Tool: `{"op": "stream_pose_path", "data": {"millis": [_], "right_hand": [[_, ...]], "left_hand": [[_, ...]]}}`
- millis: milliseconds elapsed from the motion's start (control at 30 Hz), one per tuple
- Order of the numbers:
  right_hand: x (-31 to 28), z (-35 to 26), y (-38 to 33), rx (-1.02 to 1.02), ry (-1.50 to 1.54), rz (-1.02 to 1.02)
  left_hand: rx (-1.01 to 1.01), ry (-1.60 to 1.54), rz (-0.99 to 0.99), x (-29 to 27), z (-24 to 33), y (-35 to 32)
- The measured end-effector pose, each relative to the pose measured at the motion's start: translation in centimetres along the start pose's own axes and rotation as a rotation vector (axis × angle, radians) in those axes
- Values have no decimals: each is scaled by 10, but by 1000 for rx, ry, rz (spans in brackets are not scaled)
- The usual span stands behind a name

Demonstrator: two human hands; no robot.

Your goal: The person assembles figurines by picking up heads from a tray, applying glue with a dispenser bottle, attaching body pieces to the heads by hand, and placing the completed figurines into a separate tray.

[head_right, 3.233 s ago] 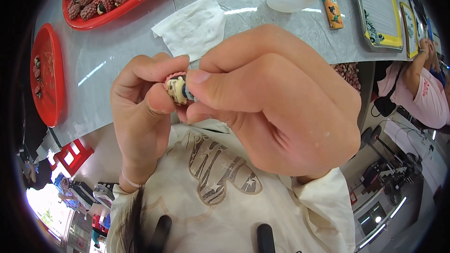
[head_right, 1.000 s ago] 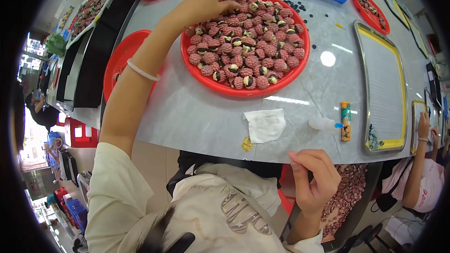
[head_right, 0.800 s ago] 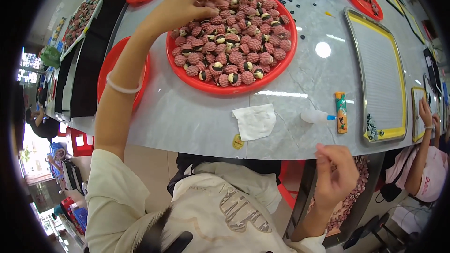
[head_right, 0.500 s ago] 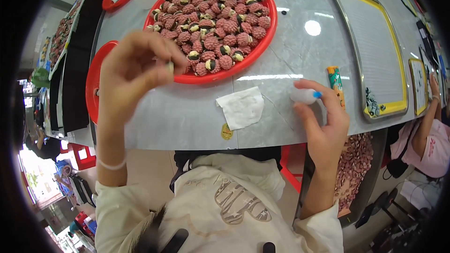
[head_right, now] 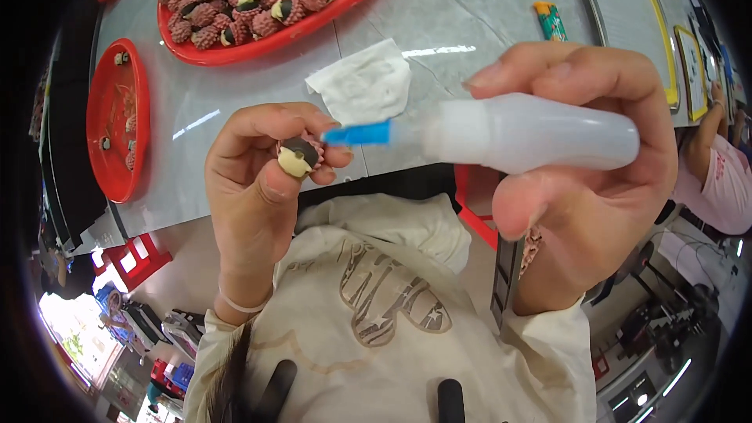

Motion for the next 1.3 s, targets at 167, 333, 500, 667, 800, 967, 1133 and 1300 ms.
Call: {"op": "stream_pose_path", "data": {"millis": [167, 333, 500, 667, 800, 967, 1133, 1300], "right_hand": [[11, -14, -2, -218, 72, -191], [15, -18, -3, -284, -46, -243], [9, -52, -11, -581, -511, -197], [13, -52, -24, -474, -596, -38], [13, -52, -27, -514, -581, -39], [-6, -31, -15, -237, -241, 50], [-14, 12, -6, -92, -10, 161], [-3, 43, 4, -146, -484, 91]], "left_hand": [[69, 9, -7, -2, -3, -7], [60, 35, 7, -1, -3, -10], [104, 82, -19, -1, -2, -10], [90, 68, -33, 1, -5, -9], [79, 73, 2, -1, -7, -8], [45, 56, 28, -1, -8, -8], [22, 25, 2, 2, -14, -6], [90, 27, -31, 9, -14, -8]]}}
Point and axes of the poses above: each hand's wrist, its own y-axis towards the middle knuckle, its own x-axis out of the palm, z = x × y, the point moved 9 cm from there along y, towards the middle knuckle, and after that the axes turned 3 degrees about -y, right-handed, at the moved point
